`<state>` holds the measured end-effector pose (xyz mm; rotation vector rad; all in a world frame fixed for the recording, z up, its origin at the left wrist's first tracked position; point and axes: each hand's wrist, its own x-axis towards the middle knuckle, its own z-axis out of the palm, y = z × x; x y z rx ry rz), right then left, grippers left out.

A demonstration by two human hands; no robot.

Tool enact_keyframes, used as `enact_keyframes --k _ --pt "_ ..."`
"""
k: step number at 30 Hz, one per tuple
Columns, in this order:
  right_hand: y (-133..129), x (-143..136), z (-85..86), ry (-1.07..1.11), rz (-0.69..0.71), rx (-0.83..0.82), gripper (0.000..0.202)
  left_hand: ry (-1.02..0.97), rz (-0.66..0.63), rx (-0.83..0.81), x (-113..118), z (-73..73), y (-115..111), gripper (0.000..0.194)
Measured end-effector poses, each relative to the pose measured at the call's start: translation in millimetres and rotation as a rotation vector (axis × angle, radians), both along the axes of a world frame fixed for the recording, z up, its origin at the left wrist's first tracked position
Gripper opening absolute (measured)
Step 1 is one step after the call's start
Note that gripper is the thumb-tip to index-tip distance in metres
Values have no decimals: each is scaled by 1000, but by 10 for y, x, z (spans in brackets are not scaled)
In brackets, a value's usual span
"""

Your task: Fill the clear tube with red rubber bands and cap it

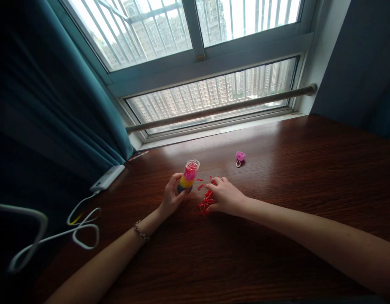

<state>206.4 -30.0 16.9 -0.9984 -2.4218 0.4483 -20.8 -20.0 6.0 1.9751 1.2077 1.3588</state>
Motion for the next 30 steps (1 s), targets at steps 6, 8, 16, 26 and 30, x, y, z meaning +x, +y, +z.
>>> enact_keyframes --k 6,8,16,26,30 --pt "75 -159 -5 -47 36 -18 13 7 6 -56 -26 29 -56 31" --pt "81 -146 -21 -26 71 -7 8 -8 -19 -84 -11 36 -57 32" --pt "114 -129 -88 1 -23 -6 13 -154 -72 -235 -6 -14 -16 44" --pt "294 46 123 658 -153 -597 15 -85 -36 -207 -11 -17 7 41" --pt "357 103 213 817 -171 -617 18 -60 -28 -183 -26 -38 20 41"
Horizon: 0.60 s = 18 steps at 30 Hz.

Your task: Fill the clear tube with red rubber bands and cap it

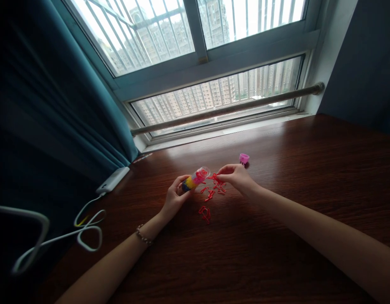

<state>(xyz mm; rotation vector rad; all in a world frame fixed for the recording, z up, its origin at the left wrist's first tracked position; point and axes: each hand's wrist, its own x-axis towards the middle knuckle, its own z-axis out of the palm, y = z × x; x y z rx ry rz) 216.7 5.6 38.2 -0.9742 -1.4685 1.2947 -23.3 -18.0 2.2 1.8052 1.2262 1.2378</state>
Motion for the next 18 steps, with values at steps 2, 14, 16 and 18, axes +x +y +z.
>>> enact_keyframes --k 2,14,16,18 --pt "25 23 9 27 -24 6 19 11 11 14 -5 -9 7 41" --pt "-21 31 75 -36 -22 87 19 153 -44 104 3 27 -17 40" --pt "-61 16 70 -107 -37 153 19 186 -57 141 19 49 -30 40" --pt "-97 5 60 -159 -102 223 18 211 -68 166 33 70 -40 40"
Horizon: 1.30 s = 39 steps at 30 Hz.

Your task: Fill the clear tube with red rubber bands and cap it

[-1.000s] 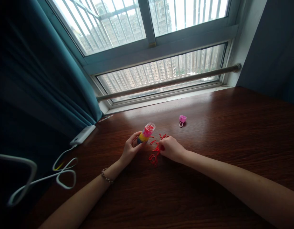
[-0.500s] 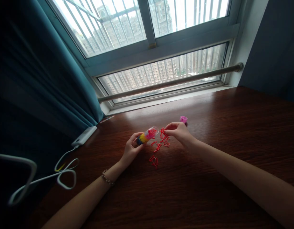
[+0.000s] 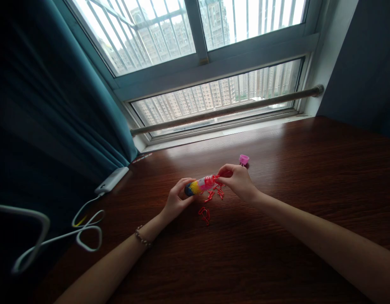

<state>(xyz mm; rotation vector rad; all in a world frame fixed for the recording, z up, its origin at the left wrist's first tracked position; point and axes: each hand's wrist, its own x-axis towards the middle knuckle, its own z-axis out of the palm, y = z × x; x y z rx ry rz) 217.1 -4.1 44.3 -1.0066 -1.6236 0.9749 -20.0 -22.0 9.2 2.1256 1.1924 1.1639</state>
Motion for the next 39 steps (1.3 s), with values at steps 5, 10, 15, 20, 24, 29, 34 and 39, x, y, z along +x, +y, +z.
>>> enact_keyframes --k 5,10,15,20,24,29,34,39 --pt "-64 -27 -15 -128 -115 216 9 17 -15 8 17 29 -11 40" --pt "-99 -64 -6 -74 -89 283 9 -76 -8 -70 13 15 -2 40" --pt "-132 -63 22 -162 -35 367 28 -189 -18 -182 -4 -28 19 42" --pt "-133 -50 34 -343 -1 466 50 -231 -45 -211 -1 -14 12 42" --pt "-138 -54 34 -397 118 407 62 -151 -77 -135 -1 6 -8 41" --pt "-159 -59 47 -373 313 361 69 -84 -117 -80 -2 11 -25 42" --pt "-159 -63 51 -304 272 411 64 -68 -93 -108 14 18 -33 42" --pt "-170 -35 96 -171 188 374 50 -98 -59 -145 9 5 -33 42"
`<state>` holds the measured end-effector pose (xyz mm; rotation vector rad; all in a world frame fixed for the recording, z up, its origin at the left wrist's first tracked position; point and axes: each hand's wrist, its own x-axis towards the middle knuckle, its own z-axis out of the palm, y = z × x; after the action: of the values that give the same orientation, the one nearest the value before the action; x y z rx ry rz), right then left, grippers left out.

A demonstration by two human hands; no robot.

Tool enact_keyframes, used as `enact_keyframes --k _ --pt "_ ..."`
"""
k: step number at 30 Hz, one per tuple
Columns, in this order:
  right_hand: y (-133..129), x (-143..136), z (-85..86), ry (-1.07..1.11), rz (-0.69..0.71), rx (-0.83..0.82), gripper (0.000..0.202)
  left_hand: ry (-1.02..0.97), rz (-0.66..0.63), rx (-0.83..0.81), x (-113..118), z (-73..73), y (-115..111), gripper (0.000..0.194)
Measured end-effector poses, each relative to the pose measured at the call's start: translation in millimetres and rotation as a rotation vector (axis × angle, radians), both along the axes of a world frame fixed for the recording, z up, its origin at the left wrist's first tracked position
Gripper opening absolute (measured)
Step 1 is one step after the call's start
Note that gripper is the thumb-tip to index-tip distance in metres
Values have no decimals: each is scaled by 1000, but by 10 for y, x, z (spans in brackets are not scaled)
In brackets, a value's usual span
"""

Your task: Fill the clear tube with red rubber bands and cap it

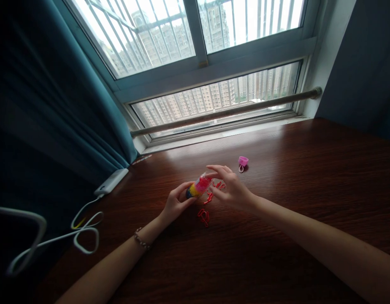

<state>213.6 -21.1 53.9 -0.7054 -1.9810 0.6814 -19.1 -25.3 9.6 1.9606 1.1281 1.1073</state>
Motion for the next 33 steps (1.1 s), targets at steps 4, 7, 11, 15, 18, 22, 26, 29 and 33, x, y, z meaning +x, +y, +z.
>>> enact_keyframes --k 4,7,11,15,18,22,26,29,33 --pt "-15 25 43 94 -19 -9 44 7 45 14 -28 -31 19 43" --pt "-12 10 23 212 -42 -31 43 48 89 66 -49 -49 24 43" --pt "-22 -85 -127 317 -24 -176 52 151 64 233 -53 -47 -4 45" --pt "-93 -197 -298 275 184 -338 44 268 -119 505 -23 -35 -47 53" --pt "-129 -220 -296 291 208 -371 38 302 -134 546 -2 -30 -62 60" --pt "-57 -137 -95 419 90 -418 32 337 -3 418 6 -59 -26 67" --pt "66 62 92 486 -148 -316 28 411 66 295 9 -141 70 77" --pt "92 247 59 362 -267 -252 30 468 45 171 19 -169 139 86" --pt "26 443 -131 119 -381 -207 38 482 -23 85 62 -98 199 68"
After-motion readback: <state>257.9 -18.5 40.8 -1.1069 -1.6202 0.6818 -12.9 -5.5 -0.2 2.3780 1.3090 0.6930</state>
